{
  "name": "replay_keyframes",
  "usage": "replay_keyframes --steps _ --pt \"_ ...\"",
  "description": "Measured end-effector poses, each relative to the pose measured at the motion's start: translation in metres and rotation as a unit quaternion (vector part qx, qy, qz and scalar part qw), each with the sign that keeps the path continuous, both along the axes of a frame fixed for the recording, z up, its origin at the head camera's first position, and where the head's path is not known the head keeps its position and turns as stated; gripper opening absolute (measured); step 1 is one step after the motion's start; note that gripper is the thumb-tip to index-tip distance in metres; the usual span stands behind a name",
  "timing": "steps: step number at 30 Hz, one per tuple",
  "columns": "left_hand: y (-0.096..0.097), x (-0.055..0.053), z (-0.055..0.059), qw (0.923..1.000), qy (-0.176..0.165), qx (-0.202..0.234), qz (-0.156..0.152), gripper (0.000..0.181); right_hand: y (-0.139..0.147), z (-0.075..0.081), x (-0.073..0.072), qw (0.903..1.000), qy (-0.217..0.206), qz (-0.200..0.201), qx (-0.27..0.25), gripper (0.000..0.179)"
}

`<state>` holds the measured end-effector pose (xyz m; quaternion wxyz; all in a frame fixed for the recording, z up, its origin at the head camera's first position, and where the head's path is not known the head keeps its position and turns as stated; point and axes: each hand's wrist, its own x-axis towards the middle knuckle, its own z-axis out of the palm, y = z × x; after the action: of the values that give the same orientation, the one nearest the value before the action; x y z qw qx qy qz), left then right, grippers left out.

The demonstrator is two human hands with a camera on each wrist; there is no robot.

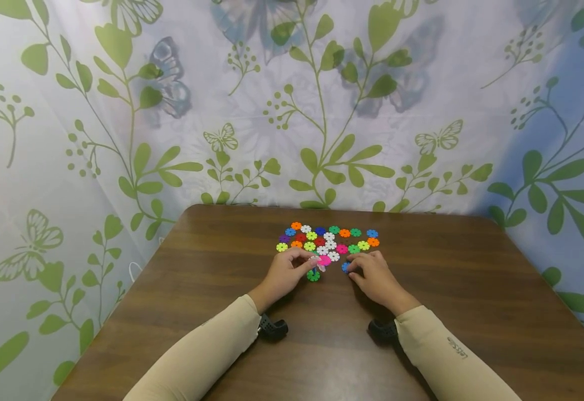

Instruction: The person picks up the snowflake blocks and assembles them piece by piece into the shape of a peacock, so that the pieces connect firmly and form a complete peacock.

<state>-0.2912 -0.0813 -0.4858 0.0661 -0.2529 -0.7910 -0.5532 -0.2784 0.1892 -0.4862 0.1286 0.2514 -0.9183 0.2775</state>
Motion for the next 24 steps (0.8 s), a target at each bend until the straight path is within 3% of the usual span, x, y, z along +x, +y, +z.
replay_keyframes --steps 8,13,17,24 --pt "0.001 0.001 0.001 0.9995 -0.029 0.007 -0.013 0.019 0.000 0.002 0.001 0.9989 -0.033 0.006 -0.032 0.017" --pt "0.000 0.001 0.001 0.9994 -0.029 0.001 -0.016 0.017 -0.003 0.006 0.004 0.9952 -0.072 0.000 -0.067 0.014" --pt "-0.001 0.001 0.000 0.9995 -0.025 -0.009 -0.018 0.016 -0.005 0.007 0.004 0.9922 -0.066 -0.009 -0.106 0.011" --pt "0.000 0.000 -0.001 0.9995 0.001 -0.018 -0.026 0.014 -0.011 0.017 0.008 0.9753 -0.074 0.012 -0.208 0.022"
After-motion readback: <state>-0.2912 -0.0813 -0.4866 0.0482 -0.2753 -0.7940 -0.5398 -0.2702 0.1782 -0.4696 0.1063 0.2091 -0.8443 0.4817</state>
